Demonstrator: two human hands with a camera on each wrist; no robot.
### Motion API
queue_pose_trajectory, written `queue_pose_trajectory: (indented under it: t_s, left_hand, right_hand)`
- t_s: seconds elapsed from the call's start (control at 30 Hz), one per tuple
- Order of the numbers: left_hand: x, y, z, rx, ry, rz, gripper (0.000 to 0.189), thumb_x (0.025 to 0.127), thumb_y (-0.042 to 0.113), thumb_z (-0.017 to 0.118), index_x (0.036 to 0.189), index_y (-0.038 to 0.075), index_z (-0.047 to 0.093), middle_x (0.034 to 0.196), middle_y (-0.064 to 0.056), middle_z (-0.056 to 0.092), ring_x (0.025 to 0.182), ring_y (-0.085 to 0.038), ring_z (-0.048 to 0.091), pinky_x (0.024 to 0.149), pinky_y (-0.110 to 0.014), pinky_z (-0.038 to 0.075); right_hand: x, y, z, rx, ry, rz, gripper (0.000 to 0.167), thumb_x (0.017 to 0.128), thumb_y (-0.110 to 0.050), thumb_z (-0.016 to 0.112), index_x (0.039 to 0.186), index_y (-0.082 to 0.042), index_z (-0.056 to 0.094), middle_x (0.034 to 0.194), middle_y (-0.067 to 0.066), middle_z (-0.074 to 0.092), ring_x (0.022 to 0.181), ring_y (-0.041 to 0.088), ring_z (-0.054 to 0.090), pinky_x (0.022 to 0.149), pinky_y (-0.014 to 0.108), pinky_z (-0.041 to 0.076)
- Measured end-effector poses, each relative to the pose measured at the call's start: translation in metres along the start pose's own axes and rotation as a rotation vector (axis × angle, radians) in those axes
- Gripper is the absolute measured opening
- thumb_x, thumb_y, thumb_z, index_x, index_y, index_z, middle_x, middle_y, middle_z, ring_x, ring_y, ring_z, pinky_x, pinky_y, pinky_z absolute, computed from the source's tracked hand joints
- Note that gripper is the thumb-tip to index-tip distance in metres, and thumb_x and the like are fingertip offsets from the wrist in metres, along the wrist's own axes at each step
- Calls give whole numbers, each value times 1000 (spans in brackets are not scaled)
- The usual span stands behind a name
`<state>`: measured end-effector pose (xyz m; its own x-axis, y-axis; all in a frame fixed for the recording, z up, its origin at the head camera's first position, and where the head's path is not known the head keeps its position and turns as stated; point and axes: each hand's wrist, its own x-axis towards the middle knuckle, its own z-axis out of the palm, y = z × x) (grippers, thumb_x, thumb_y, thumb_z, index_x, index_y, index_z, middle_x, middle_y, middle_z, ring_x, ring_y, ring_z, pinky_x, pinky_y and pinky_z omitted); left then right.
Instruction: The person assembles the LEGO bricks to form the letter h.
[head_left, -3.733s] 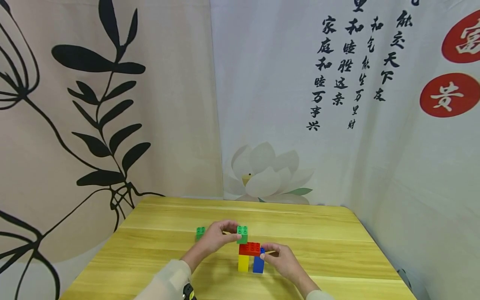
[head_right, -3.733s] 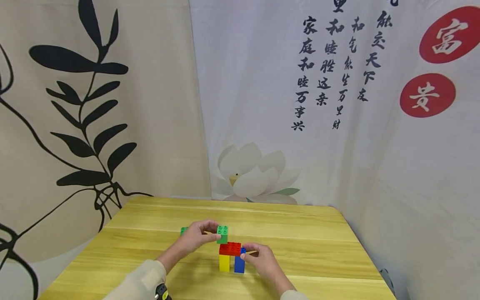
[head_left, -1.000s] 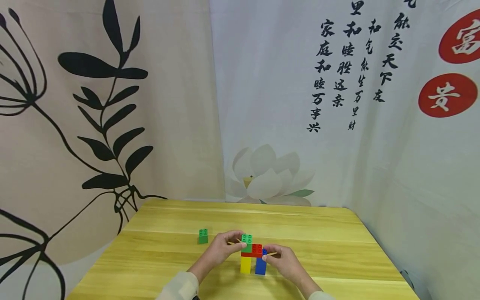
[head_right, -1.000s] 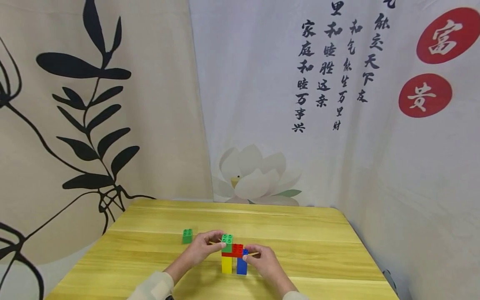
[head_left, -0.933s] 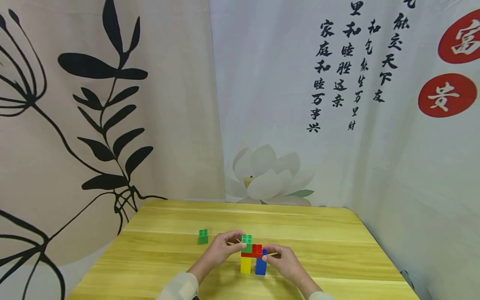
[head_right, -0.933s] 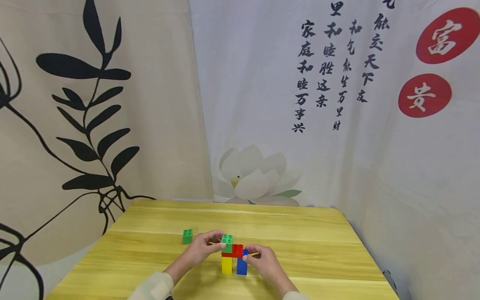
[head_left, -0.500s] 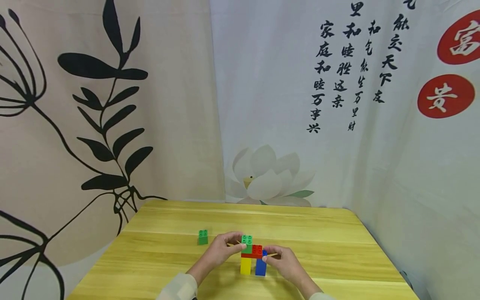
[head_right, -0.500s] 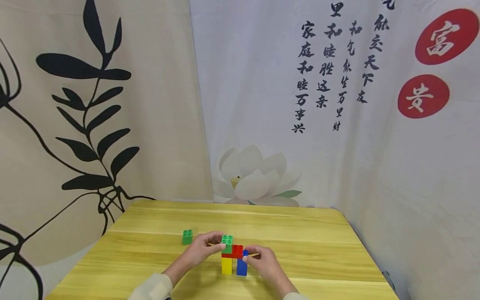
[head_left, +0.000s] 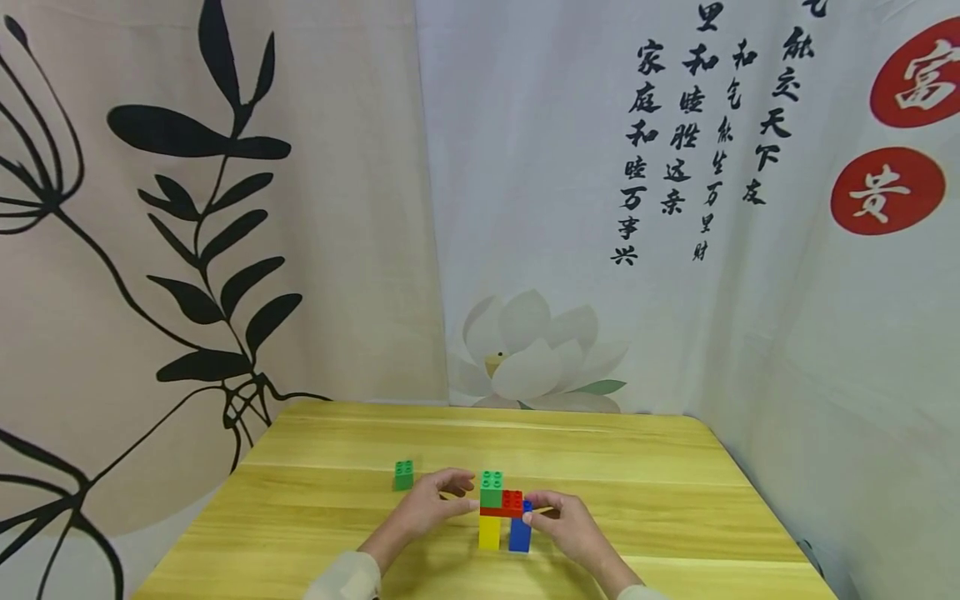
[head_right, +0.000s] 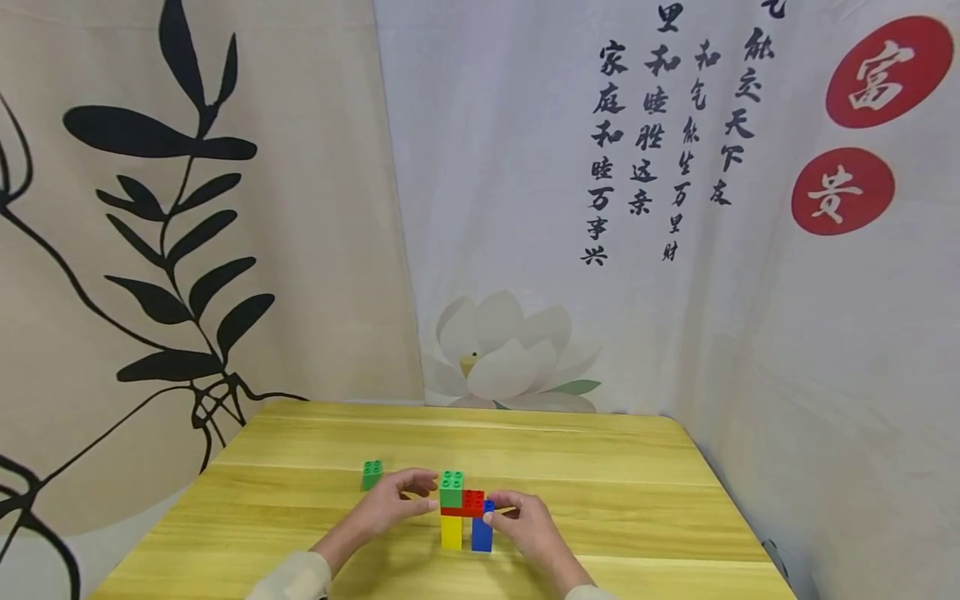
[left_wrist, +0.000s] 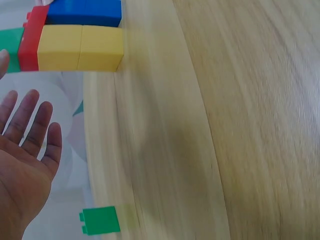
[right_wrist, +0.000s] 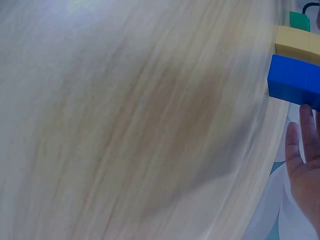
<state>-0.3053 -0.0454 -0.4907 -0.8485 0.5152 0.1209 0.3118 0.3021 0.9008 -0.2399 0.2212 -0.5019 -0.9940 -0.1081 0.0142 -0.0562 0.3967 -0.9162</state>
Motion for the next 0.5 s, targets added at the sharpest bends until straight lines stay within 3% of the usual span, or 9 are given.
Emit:
queue_pose_trajectory:
  t_s: [0.5]
  left_hand:
    - [-3,-14,-30,-2,83,-6,53,92,39,71,132,7,60,122,-11,64,109,-25,58,88,-44,52]
  right_hand:
    - [0,-3,1,-9,11,23,43,92,-30,73,124,-3,65,113,6,66,96,20,62,81,40,56]
